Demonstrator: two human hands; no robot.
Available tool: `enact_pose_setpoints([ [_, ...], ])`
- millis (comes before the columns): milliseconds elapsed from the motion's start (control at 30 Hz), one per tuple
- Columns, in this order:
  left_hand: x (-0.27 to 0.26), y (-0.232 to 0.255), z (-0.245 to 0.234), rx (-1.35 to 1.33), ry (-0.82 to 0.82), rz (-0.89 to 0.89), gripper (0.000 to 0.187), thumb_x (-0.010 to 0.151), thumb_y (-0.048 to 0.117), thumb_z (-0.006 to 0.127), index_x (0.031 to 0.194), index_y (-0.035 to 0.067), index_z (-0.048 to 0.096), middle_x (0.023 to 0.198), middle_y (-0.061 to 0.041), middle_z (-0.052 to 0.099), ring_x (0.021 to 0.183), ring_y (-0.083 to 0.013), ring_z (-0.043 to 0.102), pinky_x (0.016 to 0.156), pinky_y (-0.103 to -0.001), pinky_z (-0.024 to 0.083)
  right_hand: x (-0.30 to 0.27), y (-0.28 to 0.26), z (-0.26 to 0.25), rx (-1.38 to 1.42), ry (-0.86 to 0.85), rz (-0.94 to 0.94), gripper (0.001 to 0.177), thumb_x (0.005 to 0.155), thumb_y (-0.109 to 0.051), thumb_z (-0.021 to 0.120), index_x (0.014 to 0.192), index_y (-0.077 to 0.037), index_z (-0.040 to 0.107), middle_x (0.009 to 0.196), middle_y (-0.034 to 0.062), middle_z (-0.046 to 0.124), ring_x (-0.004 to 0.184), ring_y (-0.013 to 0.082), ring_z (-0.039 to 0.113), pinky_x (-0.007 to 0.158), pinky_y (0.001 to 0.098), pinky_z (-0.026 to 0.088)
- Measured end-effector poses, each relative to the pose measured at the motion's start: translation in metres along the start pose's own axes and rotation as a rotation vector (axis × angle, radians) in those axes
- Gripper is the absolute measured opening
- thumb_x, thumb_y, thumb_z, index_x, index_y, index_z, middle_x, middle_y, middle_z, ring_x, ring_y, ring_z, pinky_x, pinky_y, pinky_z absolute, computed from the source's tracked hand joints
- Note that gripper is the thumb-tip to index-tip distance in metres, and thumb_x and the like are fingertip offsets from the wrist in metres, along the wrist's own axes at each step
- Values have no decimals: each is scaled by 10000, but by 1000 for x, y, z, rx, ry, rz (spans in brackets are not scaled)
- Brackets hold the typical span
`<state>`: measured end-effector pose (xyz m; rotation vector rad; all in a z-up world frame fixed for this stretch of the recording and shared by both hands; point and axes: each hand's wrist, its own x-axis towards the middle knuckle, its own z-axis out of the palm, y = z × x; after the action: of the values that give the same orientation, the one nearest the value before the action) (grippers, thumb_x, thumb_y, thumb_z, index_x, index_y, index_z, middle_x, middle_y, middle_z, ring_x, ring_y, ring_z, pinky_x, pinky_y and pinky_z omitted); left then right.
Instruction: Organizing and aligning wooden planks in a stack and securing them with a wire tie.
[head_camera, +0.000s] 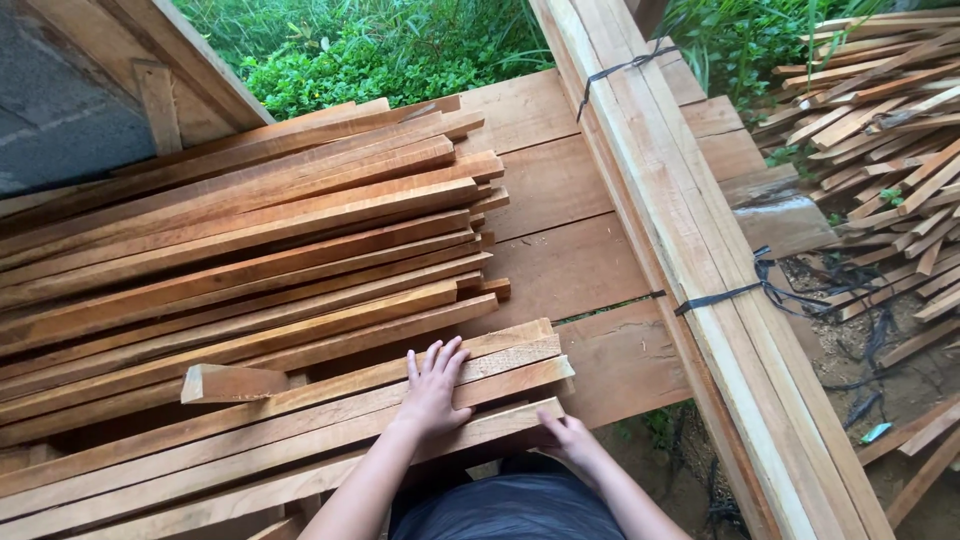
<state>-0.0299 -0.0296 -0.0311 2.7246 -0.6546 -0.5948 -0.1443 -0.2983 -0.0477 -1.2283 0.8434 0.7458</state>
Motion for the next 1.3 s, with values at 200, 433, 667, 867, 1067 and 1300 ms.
enact_pose_setpoints([
  [200, -3, 7, -13, -56, -15, -15, 1015, 702, 500, 844, 1523, 160, 353, 1663, -89, 230, 1540, -364, 122, 1195, -710, -44, -24, -37, 29, 182, -3, 32, 549, 883, -224, 727, 1272, 150, 628, 1110, 291, 731, 892, 330, 730, 771, 365, 595],
  [433, -4, 8, -15, -116, 66, -15, 980, 721, 627, 819, 1484, 156, 423, 1635, -83, 293, 1521, -368, 188, 1196, -702, 7, -31, -57, 44, 229, 48, -28, 528, 885, -211, 719, 1288, 123, 644, 1165, 295, 730, 1019, 362, 725, 890, 457, 600],
  [667, -6, 15, -27, -3, -97, -19, 1274, 617, 812, 808, 1577, 155, 288, 1690, -82, 167, 1555, -370, 76, 1187, -726, -16, -24, -58, 18, 189, 124, -72, 558, 870, -203, 722, 1268, 175, 622, 1237, 346, 687, 1071, 428, 710, 939, 502, 602],
  [867, -12, 31, -43, 154, -240, -23, 1474, 573, 826, 825, 1631, 92, 105, 1719, -126, -20, 1556, -422, -71, 1156, -767, -2, 2, -52, -45, 227, 249, -136, 452, 913, -213, 707, 1146, 168, 643, 1091, 349, 712, 969, 420, 729, 875, 461, 610],
  [1067, -8, 36, -31, 271, -318, -33, 1431, 648, 621, 861, 1638, 56, -4, 1712, -199, -121, 1538, -491, -132, 1111, -828, 21, 6, -58, -98, 281, 425, -214, 487, 952, -261, 694, 1188, 154, 601, 1061, 303, 688, 921, 359, 710, 792, 410, 614],
  [1300, -10, 37, -23, 309, -274, -28, 1376, 676, 546, 832, 1628, 20, -10, 1702, -236, -125, 1523, -531, -130, 1091, -840, 31, -8, -86, -117, 77, 486, -313, 436, 1042, -327, 551, 1387, -70, 626, 1259, 61, 707, 984, 154, 614, 785, 280, 523],
])
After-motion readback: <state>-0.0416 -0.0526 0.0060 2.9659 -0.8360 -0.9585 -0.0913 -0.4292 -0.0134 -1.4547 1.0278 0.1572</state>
